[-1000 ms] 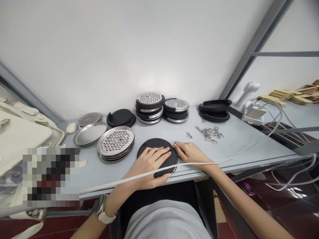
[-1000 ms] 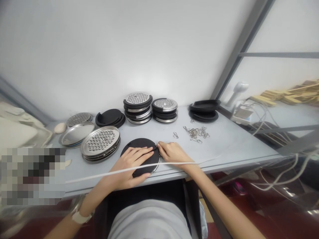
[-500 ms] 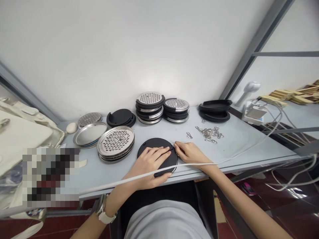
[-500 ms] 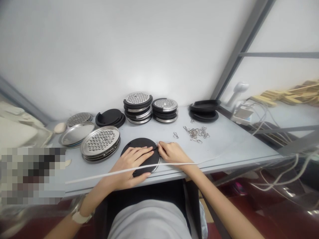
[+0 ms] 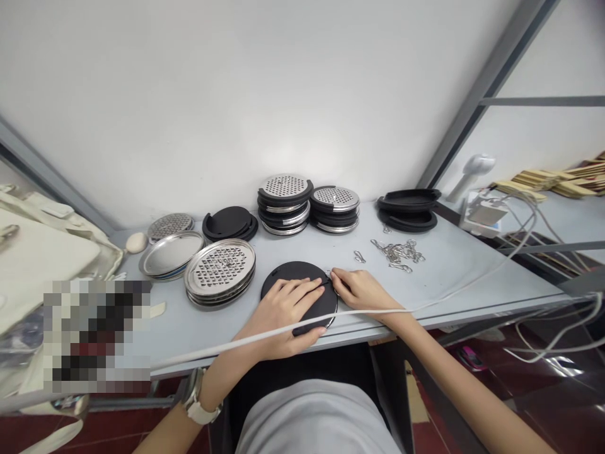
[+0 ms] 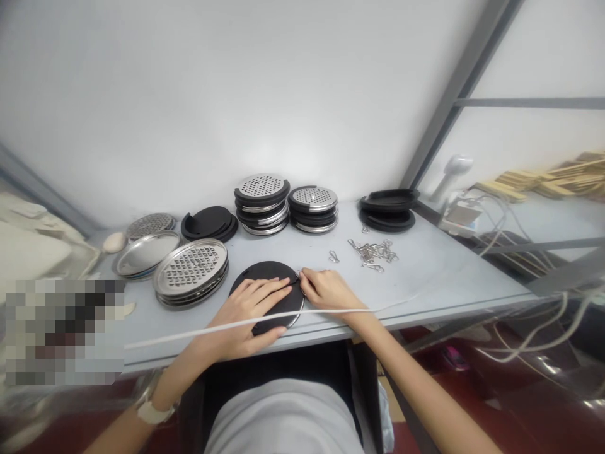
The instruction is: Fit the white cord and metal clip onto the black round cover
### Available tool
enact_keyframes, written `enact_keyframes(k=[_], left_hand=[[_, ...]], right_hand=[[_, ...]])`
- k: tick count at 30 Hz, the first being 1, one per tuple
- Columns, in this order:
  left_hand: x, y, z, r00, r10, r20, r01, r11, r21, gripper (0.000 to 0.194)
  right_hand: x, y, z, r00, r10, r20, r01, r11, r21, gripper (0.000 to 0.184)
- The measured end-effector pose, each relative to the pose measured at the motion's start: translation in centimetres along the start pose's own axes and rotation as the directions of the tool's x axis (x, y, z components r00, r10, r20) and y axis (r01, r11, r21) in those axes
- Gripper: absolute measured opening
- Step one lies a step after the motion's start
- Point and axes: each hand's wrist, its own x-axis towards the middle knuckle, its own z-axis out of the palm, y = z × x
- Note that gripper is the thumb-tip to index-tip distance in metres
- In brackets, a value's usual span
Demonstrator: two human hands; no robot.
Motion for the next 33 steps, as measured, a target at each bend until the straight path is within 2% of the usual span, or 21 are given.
enact_keyframes(k=[33], left_hand=[[0.00, 0.09, -0.04, 1.000, 0.007, -0.015, -0.007, 1.000, -0.008, 0.058]], right_hand=[[0.04, -0.21, -0.29, 1.000, 0.026, 0.018, -0.026, 0.999, 0.029, 0.034]])
